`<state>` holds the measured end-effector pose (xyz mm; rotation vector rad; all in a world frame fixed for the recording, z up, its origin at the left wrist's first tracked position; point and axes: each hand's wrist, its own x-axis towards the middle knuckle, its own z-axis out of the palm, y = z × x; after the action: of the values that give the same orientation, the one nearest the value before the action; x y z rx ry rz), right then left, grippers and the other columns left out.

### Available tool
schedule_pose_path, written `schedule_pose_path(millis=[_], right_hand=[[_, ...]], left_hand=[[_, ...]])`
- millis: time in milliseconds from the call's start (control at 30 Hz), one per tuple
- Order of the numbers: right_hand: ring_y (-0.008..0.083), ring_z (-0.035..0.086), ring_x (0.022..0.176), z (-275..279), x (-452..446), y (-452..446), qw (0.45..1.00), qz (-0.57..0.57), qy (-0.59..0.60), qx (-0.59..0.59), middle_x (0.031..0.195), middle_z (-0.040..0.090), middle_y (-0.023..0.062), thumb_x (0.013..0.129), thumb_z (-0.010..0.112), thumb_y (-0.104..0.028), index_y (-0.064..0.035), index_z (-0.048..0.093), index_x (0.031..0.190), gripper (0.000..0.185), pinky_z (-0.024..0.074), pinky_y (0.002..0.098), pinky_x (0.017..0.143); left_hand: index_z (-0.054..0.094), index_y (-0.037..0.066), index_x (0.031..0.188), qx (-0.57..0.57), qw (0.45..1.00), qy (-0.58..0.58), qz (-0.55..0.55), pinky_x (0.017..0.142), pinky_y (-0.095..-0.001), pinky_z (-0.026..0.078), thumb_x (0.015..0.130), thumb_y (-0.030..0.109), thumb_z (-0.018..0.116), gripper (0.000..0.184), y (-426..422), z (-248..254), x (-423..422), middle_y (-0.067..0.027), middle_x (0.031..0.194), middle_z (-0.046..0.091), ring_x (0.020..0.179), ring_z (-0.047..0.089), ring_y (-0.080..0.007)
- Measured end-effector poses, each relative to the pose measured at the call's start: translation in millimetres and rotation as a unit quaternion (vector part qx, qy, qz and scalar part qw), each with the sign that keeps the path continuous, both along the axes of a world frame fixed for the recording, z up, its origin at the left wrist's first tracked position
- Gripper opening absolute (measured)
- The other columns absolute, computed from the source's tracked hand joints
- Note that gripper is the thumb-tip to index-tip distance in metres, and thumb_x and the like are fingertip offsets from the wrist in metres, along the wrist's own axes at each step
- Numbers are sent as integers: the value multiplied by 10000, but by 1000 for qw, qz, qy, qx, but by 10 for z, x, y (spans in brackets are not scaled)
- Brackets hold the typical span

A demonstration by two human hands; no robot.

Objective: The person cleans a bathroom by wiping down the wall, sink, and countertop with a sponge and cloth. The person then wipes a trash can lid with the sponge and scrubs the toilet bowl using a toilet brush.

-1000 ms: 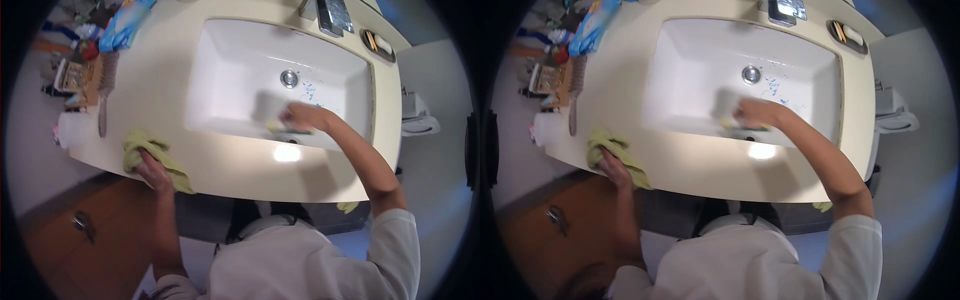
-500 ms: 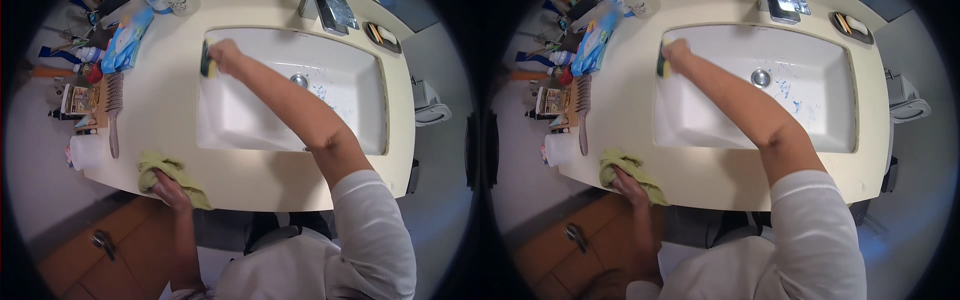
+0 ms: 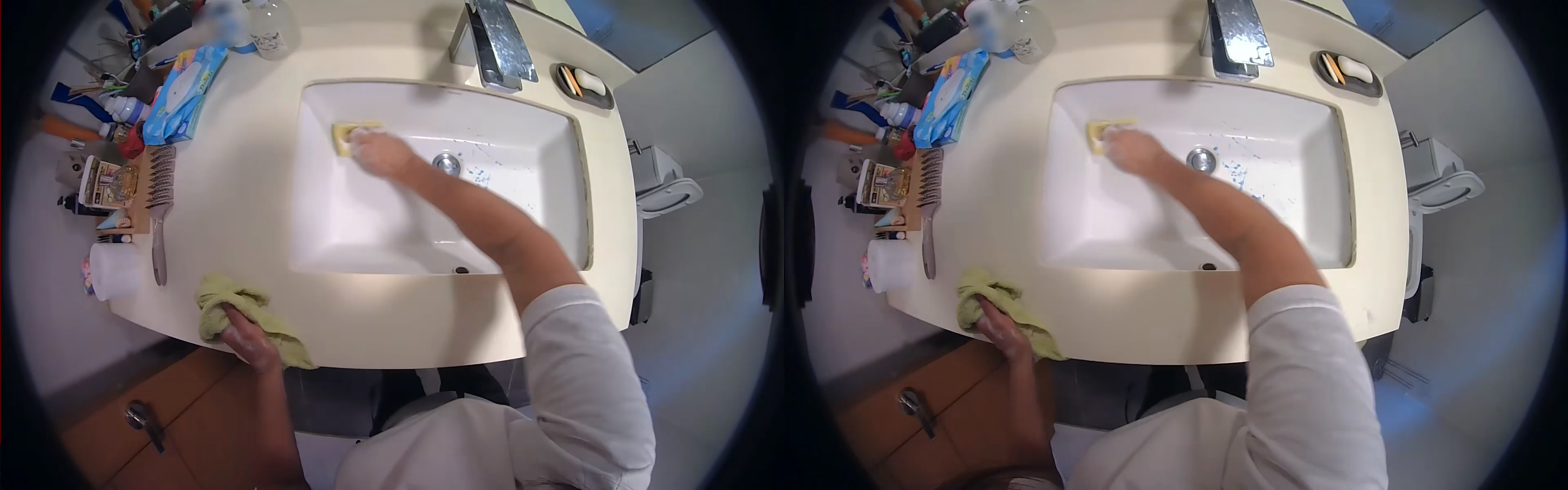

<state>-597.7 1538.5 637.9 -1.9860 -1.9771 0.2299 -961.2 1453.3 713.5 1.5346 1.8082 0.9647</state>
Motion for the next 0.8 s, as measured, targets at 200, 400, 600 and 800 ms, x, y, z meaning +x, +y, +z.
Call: schedule_pose_path(millis=[200, 400, 600, 800], right_hand=[[305, 468, 1045, -33, 1648, -1562, 1000, 8, 3, -8, 1121, 506, 186, 732, 433, -84, -14, 574, 994, 306, 371, 343, 915], [299, 489, 964, -440, 1263, -1161, 916, -161, 366, 40, 1031, 528, 187, 742, 430, -51, 10, 545, 963, 257, 386, 358, 859], [338, 418, 1103, -26, -146, 33, 981, -96, 161, 50, 1156, 454, 222, 808, 375, -123, 14, 463, 1073, 311, 318, 395, 961], [288, 456, 968, 106, 1645, -1431, 953, -206, 116, 191, 1044, 483, 158, 793, 446, -141, -51, 464, 1149, 368, 384, 343, 854]], left_hand=[[347, -36, 1233, 137, 976, 143, -87, 624, -355, 414, 869, 59, 396, 379, 45, -260, -194, -163, 762, 508, 665, 501, -253], [351, -22, 1246, -11, 981, -177, 73, 660, -347, 418, 859, 30, 382, 392, 12, 26, 106, -189, 831, 534, 733, 516, -267], [447, -117, 1077, -50, 994, -93, 25, 705, -344, 424, 923, 299, 353, 454, 6, 29, 11, -169, 886, 550, 783, 530, -243], [484, -106, 1021, 12, 987, -155, 32, 738, -294, 410, 914, 338, 383, 468, -8, 44, 96, -122, 958, 534, 825, 512, -180]])
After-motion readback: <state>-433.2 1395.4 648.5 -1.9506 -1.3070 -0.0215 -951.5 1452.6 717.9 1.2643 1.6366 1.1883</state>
